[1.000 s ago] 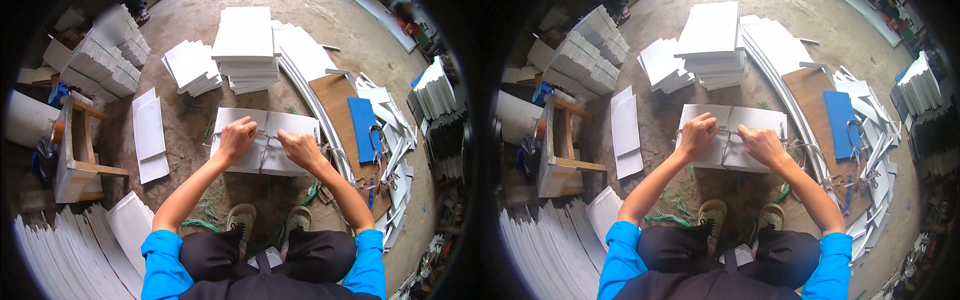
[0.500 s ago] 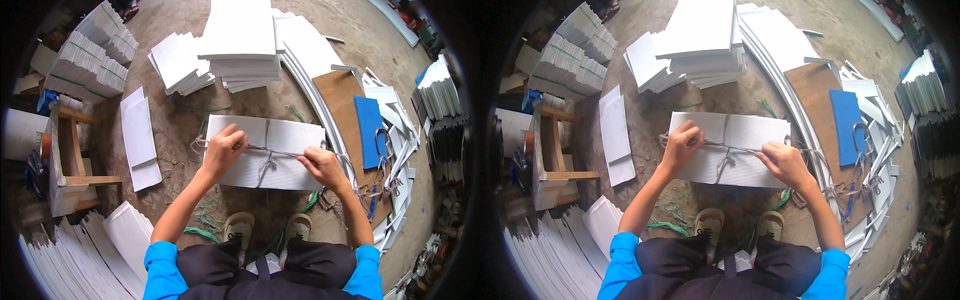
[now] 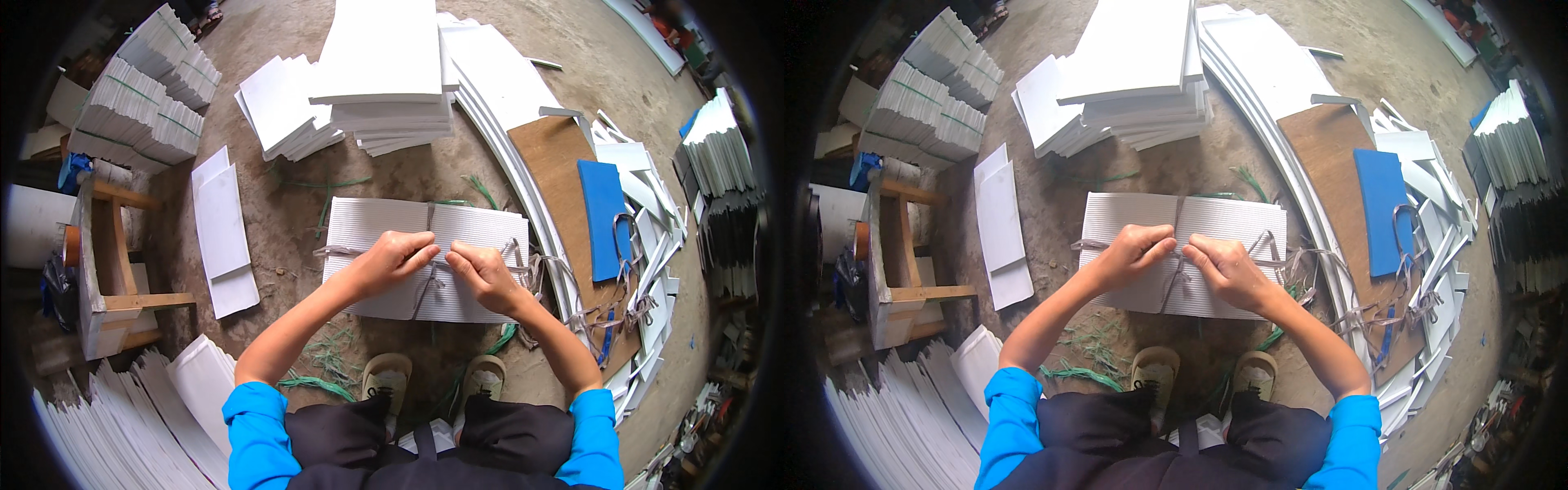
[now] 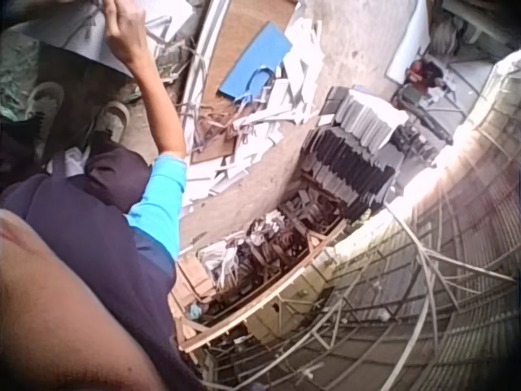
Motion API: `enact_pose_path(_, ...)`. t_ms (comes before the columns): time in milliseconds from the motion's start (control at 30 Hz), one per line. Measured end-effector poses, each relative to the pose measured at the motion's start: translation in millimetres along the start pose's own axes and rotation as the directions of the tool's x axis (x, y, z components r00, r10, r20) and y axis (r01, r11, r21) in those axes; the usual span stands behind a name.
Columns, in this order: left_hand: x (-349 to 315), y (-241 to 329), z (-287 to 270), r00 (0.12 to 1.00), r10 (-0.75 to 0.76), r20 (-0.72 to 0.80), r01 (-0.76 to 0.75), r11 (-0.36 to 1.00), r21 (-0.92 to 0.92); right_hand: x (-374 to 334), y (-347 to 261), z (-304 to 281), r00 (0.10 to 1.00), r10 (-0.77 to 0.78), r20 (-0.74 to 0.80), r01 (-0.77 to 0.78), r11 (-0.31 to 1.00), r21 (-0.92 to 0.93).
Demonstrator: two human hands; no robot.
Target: The person sits on the floor and stacks white rectangular sheets into a bundle. They wrap a string around the stack, tie a knot, and use a blue plastic tool to tighten the knot. Finally, they cut the excess string and place the finished bundle on a nearby pile.
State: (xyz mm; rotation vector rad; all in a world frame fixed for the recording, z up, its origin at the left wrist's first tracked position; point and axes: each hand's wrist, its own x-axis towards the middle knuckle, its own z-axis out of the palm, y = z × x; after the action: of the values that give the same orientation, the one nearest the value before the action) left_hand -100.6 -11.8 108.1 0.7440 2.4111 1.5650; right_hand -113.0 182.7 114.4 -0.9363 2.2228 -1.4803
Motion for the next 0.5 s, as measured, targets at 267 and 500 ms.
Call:
enact_pose_path(267, -1.2, -2.4, -7.7, 0.995, 0.096, 0.02, -0.097, 0.992, 0.083, -10.4, -1.9, 0.1, 0.995, 0.015, -0.096, -0.019, 0.999, -0.041)
enact_pose_path(500, -3.5, -2.6, -7.9, 0.994, 0.106, 0.019, -0.107, 0.986, 0.125, -18.0, 3.4, 1.8, 0.99, 0.062, -0.127, -0.062, 0.998, 0.003)
